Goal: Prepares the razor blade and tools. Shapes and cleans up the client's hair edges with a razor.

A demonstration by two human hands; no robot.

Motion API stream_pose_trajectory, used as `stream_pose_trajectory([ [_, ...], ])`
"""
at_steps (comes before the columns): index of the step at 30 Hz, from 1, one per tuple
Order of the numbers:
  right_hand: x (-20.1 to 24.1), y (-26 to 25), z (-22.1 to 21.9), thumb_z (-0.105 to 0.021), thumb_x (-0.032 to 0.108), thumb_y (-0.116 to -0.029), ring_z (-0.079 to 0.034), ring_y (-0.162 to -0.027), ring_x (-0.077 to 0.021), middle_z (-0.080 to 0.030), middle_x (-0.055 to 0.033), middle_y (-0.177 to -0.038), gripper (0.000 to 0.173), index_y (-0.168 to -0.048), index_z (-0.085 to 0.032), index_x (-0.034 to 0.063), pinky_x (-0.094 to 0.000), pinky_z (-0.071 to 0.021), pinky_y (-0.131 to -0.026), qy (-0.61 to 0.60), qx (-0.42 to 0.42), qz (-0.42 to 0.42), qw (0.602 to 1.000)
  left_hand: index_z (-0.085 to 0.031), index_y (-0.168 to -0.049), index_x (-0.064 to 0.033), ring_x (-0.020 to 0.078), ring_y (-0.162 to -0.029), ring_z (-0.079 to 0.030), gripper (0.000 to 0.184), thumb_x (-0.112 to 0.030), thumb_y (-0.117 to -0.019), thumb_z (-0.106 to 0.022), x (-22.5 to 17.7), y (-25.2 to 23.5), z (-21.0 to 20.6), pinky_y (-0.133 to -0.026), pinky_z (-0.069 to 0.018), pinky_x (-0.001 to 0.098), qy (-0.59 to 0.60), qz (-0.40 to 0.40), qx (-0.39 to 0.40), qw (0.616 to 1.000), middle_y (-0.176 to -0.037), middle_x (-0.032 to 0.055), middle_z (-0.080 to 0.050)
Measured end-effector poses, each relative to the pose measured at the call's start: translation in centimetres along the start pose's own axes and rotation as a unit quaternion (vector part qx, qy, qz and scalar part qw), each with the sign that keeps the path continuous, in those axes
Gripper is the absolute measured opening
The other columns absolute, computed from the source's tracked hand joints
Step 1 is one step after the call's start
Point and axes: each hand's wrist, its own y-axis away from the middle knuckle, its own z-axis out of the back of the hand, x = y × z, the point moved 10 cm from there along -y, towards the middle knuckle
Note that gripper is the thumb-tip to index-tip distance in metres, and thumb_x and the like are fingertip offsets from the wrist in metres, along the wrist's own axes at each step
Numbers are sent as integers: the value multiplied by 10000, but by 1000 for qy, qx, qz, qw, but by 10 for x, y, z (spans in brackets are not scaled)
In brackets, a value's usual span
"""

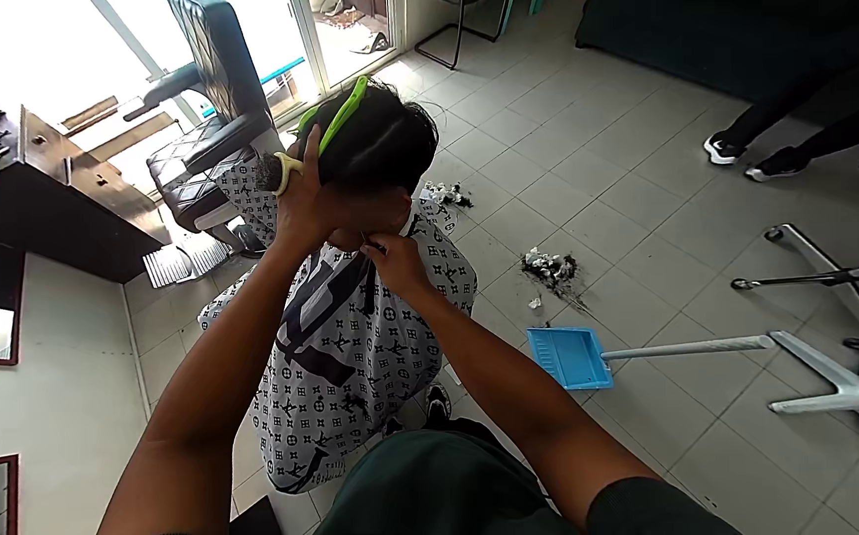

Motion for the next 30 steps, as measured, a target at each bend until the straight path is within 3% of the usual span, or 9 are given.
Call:
stream_pose_trajectory([
  [26, -5, 0, 3, -623, 155, -1028, -702, -912, -274, -726, -173, -974, 208, -1053, -736, -18, -454, -554, -866, -9, 5, 3, 1000, -94, -1659, -219, 471, -1336, -490, 1406, -272, -586, -1001, 1, 1, 1, -979, -483, 646, 6, 35, 27, 999, -1622, 242, -274],
  [30, -6, 11, 4, -647, 133, -1007, -710, -964, -284, -723, -192, -1024, 210, -1078, -740, -41, -425, -573, -905, -29, -30, 73, 996, 1, -1663, -256, 434, -1335, -515, 1545, -307, -518, -1035, -2, 5, 1, -947, -519, 614, 33, 18, 17, 999, -1706, 161, -117],
])
